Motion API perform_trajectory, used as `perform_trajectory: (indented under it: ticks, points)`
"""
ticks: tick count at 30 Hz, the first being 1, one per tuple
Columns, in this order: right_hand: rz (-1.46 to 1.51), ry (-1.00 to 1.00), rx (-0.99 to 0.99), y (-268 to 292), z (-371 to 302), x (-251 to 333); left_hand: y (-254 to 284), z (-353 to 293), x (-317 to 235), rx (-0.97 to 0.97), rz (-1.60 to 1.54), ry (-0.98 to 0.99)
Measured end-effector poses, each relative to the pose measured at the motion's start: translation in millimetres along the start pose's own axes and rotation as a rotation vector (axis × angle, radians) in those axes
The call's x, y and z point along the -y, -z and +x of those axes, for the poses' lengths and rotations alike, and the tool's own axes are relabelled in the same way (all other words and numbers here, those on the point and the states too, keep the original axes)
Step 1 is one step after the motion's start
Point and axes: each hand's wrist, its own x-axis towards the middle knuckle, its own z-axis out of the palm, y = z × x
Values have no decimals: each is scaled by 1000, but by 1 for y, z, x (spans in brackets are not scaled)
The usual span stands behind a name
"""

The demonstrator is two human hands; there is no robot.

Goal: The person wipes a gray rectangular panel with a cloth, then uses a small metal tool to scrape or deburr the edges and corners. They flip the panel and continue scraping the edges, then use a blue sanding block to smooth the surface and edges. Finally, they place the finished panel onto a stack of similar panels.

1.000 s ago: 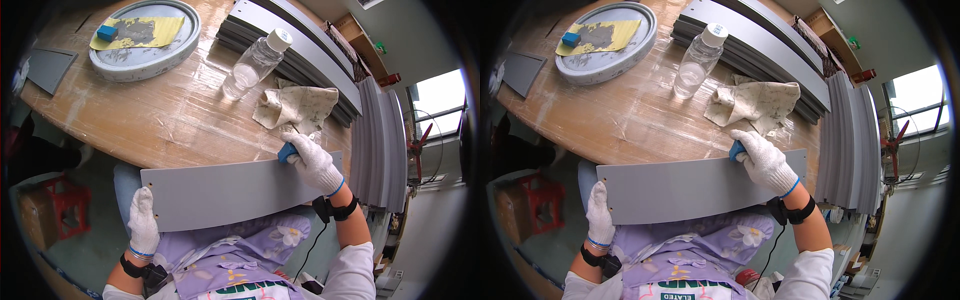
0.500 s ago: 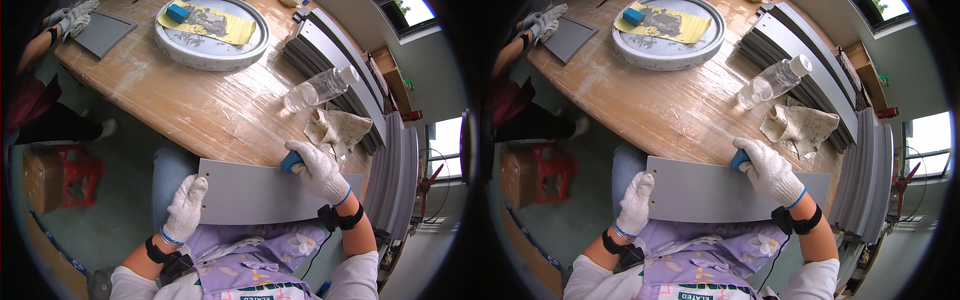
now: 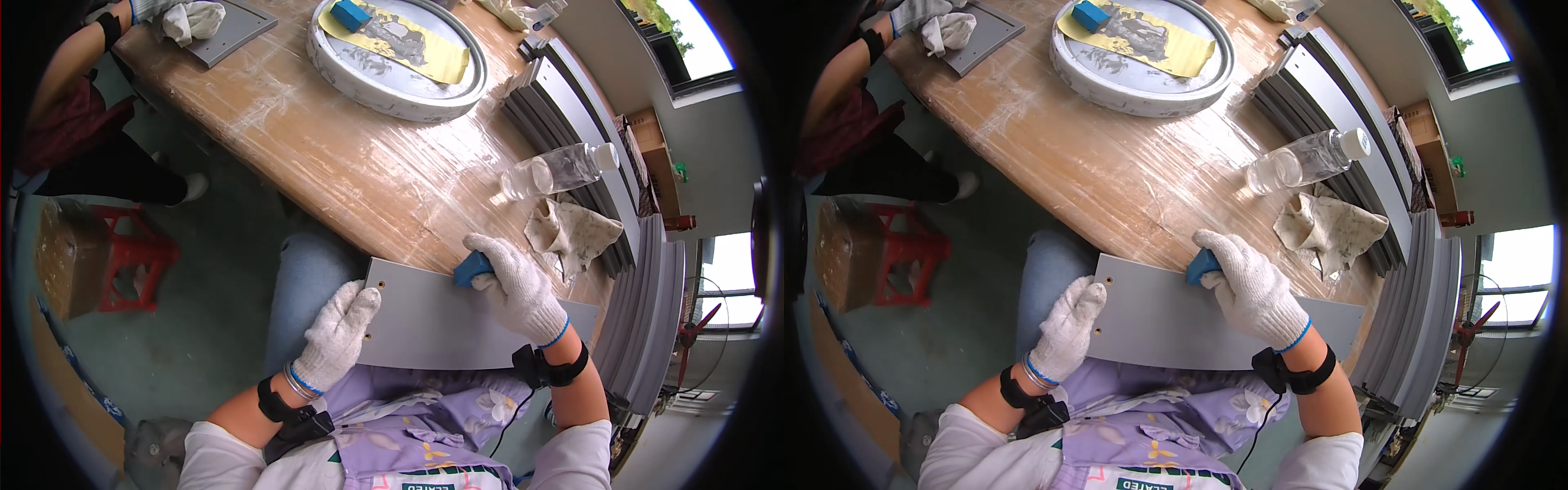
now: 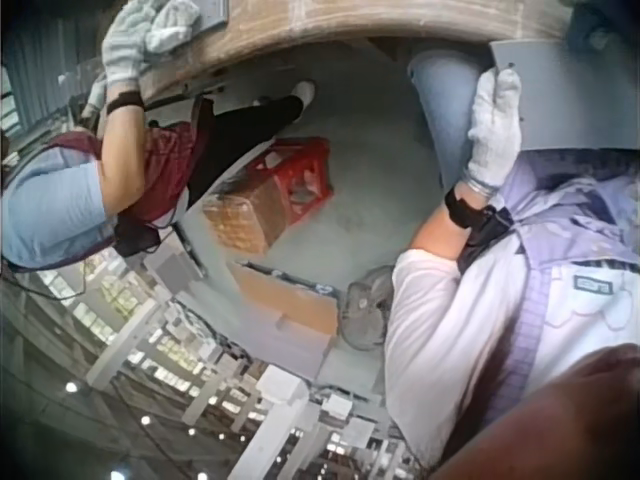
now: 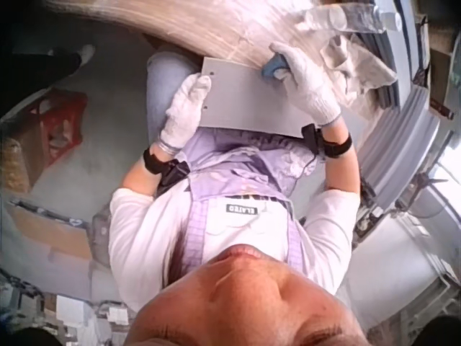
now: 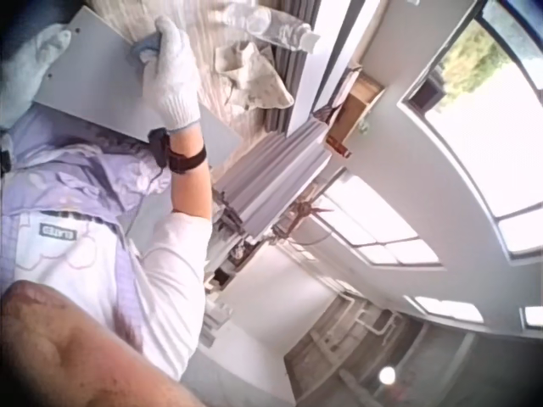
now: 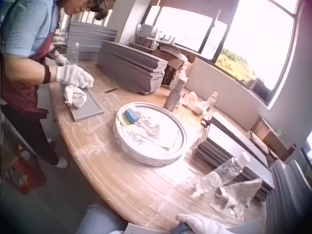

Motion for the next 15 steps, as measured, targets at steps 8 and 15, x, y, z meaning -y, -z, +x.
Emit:
perform_trajectory:
  ticks: [8, 15]
  points:
    - [82, 165, 63, -43, 70, 65, -4, 0, -15, -51, 199, 159]
    - [112, 190, -151, -26, 63, 66, 19, -12, -2, 272, -604, 340]
